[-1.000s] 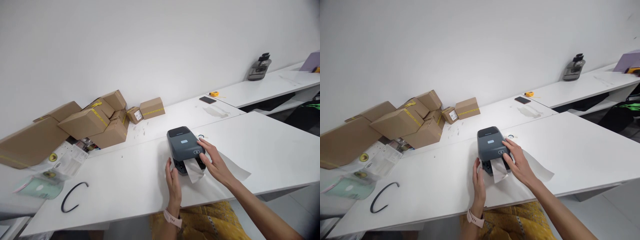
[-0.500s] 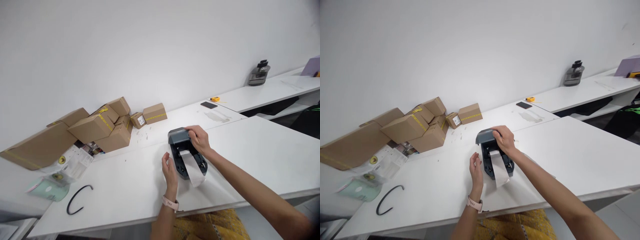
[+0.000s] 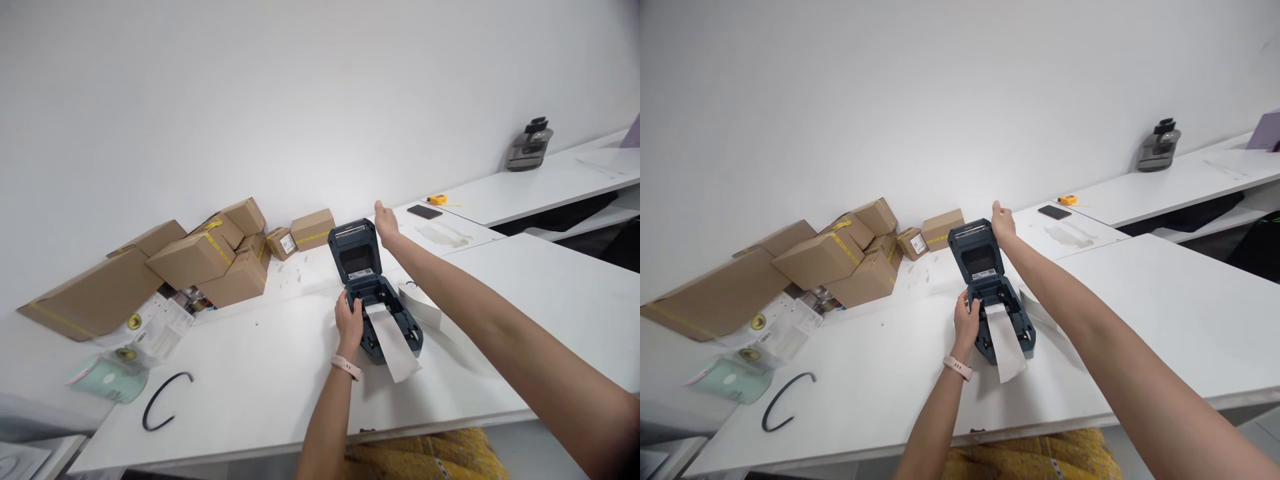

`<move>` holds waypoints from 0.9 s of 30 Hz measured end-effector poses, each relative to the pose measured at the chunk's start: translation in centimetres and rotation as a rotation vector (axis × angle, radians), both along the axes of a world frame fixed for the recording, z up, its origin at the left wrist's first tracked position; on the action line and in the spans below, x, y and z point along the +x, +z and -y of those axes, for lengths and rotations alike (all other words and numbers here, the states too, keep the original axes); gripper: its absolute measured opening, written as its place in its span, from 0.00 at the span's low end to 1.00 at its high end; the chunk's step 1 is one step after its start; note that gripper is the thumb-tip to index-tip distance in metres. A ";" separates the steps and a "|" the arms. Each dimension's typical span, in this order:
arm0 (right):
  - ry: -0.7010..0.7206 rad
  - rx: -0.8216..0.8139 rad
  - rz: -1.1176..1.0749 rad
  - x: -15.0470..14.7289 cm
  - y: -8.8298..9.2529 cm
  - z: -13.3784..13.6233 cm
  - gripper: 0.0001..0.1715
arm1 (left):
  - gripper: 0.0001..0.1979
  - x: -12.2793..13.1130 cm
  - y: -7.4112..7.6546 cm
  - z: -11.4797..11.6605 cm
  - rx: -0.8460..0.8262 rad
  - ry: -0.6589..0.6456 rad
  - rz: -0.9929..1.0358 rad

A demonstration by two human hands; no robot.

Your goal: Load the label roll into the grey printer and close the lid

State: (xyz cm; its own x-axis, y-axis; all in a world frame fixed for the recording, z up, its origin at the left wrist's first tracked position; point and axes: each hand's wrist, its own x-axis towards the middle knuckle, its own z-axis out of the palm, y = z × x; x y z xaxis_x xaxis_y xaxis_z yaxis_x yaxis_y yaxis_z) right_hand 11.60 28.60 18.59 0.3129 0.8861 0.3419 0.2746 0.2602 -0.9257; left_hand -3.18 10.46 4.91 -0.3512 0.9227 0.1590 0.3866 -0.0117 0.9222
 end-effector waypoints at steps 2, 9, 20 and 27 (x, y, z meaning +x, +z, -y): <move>-0.033 0.038 0.023 0.9 -2.0 1.6 0.38 | 0.29 0.2 0.3 -0.7 -0.028 0.005 -0.024; 0.315 0.149 0.470 2.7 -11.1 10.9 0.18 | 0.35 0.6 0.3 -2.2 -0.068 0.021 -0.182; 0.813 0.073 1.325 0.6 -11.6 10.1 0.14 | 0.28 0.4 0.4 -2.3 -0.102 0.053 -0.348; 0.807 -0.102 1.467 -1.6 -12.7 8.7 0.22 | 0.28 0.6 0.8 -1.9 -0.122 0.072 -0.352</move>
State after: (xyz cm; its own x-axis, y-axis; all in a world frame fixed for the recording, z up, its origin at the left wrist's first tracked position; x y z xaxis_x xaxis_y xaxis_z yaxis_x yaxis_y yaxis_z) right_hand 9.98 19.94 5.93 -0.7121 0.6852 -0.1530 0.6977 0.7149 -0.0455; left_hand -2.60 12.36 5.66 -0.3588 0.9174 0.1722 0.6763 0.1283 0.7254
